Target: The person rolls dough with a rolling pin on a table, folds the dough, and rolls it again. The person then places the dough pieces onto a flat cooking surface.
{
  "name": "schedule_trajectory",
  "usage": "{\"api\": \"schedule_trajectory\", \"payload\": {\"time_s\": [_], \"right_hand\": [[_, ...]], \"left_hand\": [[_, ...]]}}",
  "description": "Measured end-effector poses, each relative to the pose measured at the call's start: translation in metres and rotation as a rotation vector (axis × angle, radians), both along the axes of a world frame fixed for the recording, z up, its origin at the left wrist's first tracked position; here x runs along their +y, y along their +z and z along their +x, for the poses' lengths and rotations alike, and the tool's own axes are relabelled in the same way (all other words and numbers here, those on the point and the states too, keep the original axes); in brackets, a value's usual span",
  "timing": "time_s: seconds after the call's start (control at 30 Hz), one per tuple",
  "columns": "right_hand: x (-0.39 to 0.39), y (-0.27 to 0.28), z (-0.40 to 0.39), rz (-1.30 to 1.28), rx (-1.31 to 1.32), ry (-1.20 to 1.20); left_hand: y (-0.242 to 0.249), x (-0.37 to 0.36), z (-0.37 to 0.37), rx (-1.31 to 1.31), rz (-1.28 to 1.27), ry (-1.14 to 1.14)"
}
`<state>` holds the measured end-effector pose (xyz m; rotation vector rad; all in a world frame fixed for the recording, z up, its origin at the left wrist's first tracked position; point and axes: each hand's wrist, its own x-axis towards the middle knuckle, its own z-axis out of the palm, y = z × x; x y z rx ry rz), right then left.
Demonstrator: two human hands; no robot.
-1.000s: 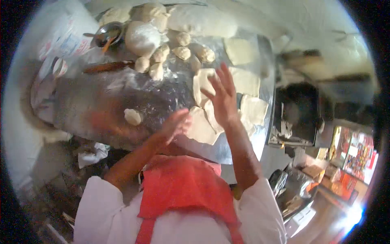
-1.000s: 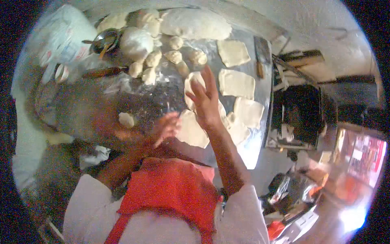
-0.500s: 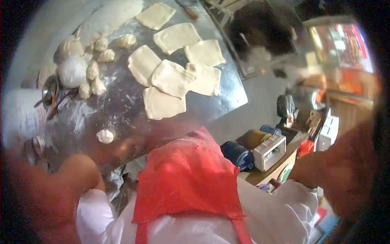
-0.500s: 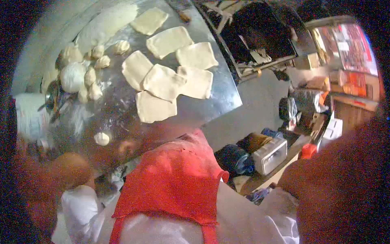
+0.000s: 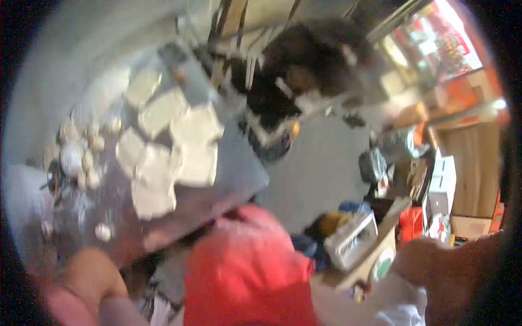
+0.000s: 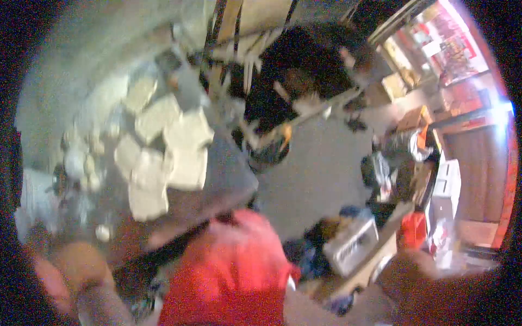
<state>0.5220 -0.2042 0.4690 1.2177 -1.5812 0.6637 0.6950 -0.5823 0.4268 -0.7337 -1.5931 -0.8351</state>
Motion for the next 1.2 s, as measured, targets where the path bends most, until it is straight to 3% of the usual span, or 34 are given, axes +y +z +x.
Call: {"api": "schedule_trajectory", "payload": {"time_s": [0.17,0.3,0.47,0.6,0.67,0.77,0.8,0.83,0.87,0.9,0.93,1.0,1.07,1.1,1.17,1.2], "right_hand": [[0.042,0.005,-0.063,-0.14,0.033,-0.195],[0.071,0.014,-0.063,-0.201,0.05,-0.259],[0.067,-0.027,-0.099,-0.224,0.075,-0.18],[0.059,-0.043,-0.11,-0.238,0.163,0.081],[0.049,-0.058,-0.099,-0.252,0.094,0.137],[0.018,-0.117,-0.104,-0.124,-0.252,0.083],[0.004,-0.151,-0.1,-0.005,-0.466,0.022],[-0.015,-0.183,-0.093,0.118,-0.699,-0.005],[-0.045,-0.208,-0.079,0.145,-1.097,0.029],[-0.038,-0.262,-0.072,-0.141,-1.875,0.172],[-0.012,-0.35,-0.068,-0.191,-2.091,0.224],[0.017,-0.438,-0.04,-0.385,-2.489,0.227],[0.015,-0.422,-0.01,0.683,-1.684,0.082],[0.011,-0.42,-0.003,0.688,-1.686,0.064],[0.007,-0.415,0.006,1.019,-1.401,0.157],[0.005,-0.413,0.005,1.017,-1.412,0.121]], "left_hand": [[0.022,0.033,-0.084,0.026,-0.055,0.057],[0.044,0.07,-0.087,0.046,-0.08,0.059],[0.023,0.095,-0.095,0.245,-0.16,0.109],[0.011,0.106,-0.084,0.381,-0.204,0.213],[-0.002,0.087,-0.064,0.314,-0.157,0.289],[-0.091,0.015,-0.064,-0.375,0.132,0.716],[-0.163,-0.022,-0.048,-0.686,0.464,0.672],[-0.242,-0.063,-0.021,-1.011,0.665,0.764],[-0.308,-0.096,0.006,-1.092,0.69,0.859],[-0.354,-0.11,0.033,-1.223,0.872,0.831],[-0.389,-0.119,0.055,-1.229,0.875,0.837],[-0.438,-0.125,0.079,-1.412,0.407,1.226],[-0.46,-0.131,0.072,-1.355,0.314,1.247],[-0.474,-0.136,0.066,-1.285,0.206,1.264],[-0.509,-0.162,0.069,-1.303,0.263,1.27],[-0.524,-0.174,0.065,-1.313,0.311,1.283]]}}
